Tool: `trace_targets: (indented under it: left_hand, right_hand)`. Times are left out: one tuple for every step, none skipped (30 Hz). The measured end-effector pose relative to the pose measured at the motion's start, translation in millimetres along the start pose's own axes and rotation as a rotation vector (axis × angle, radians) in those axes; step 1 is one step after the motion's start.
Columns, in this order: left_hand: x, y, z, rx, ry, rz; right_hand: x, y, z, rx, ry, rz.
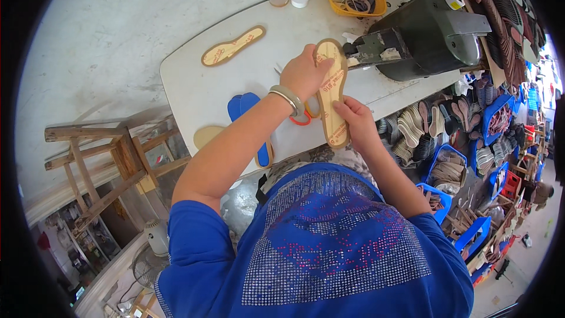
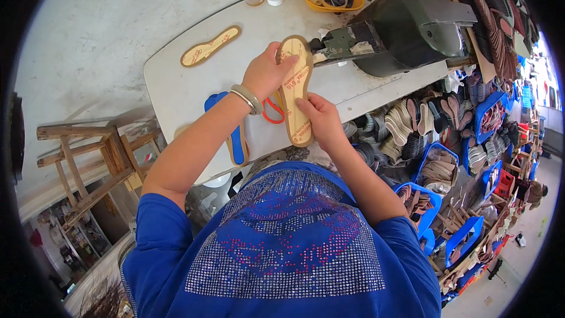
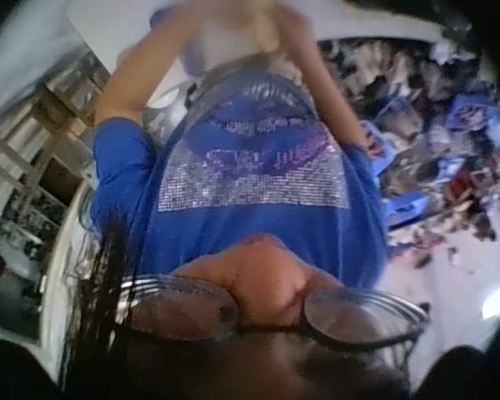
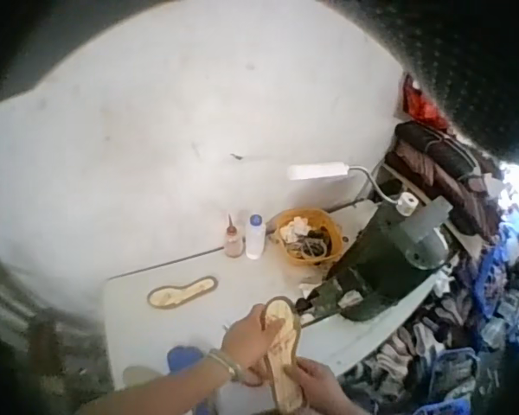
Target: The person assembles slipper sandals by hand in a workshop. They pick up beige insoles and blue straps, align them, and use a handheld stapler to secure the straps to the insoles. The person moves between a wooden workbench and a white table, handling materials from blue plastic bins and placing finished units into a pile.
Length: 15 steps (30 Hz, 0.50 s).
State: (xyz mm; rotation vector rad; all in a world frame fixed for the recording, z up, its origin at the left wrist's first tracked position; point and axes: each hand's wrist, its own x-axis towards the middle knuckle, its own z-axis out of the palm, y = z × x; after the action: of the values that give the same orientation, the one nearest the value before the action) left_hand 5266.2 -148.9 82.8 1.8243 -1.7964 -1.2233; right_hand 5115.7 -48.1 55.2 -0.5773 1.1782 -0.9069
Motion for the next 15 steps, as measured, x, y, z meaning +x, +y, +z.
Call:
trace_targets:
  left_hand:
    - [0.8,0.7,0.0,0.010,0.009,0.003]
    - [2.1,0.9,0.3,0.019,0.019,0.005]
    - [3.3,0.7,0.9,0.029,0.029,0.007]
    - [5.0,-0.5,1.3,0.024,0.055,0.020]
    - [7.0,-3.4,3.1,0.020,0.083,0.031]
    - [8.0,-6.2,4.8,0.015,0.111,0.042]
    - [10.0,-9.9,6.7,-0.002,0.134,0.044]
    - [10.8,-12.5,7.2,-0.022,0.162,0.048]
    - [9.3,-15.4,8.8,-0.041,0.193,0.051]
    - [8.2,-19.2,14.0,-0.097,0.236,0.066]
    - [4.5,-24.3,17.3,-0.150,0.290,0.072]
    - [1.0,-30.1,19.1,-0.203,0.347,0.079]
    - [-7.8,-33.9,21.0,-0.356,0.315,0.062]
    - [-20.2,-41.0,24.4,-0.626,0.234,0.086]
    - [-35.3,-49.6,28.6,-0.894,0.151,0.119]
  right_hand:
    - [0.9,-1.9,-2.8,0.000,0.001,0.003]
    - [1.8,-3.3,-5.4,0.000,0.001,0.005]
    - [3.6,-1.9,-8.5,-0.019,0.021,-0.015]
    - [5.9,-1.4,-10.2,-0.042,0.040,-0.038]
    - [7.0,-1.8,-12.1,-0.065,0.056,-0.060]
    - [7.2,-3.5,-14.2,-0.071,0.060,-0.065]
    - [7.5,-6.6,-14.4,-0.078,0.060,-0.071]
    - [6.8,-11.2,-13.0,-0.090,0.057,-0.080]
    - [8.1,-10.0,-13.3,-0.112,0.078,-0.099]
    - [8.6,-9.1,-15.1,-0.151,0.095,-0.120]
    - [8.7,-8.0,-14.6,-0.191,0.097,-0.138]
    - [7.3,-8.3,-13.1,-0.232,0.097,-0.157]
    - [3.6,-7.7,-12.4,-0.255,0.068,-0.165]
    - [-1.4,-3.6,-5.0,-0.257,0.033,-0.147]
    - [-5.6,2.3,2.4,-0.260,-0.005,-0.127]
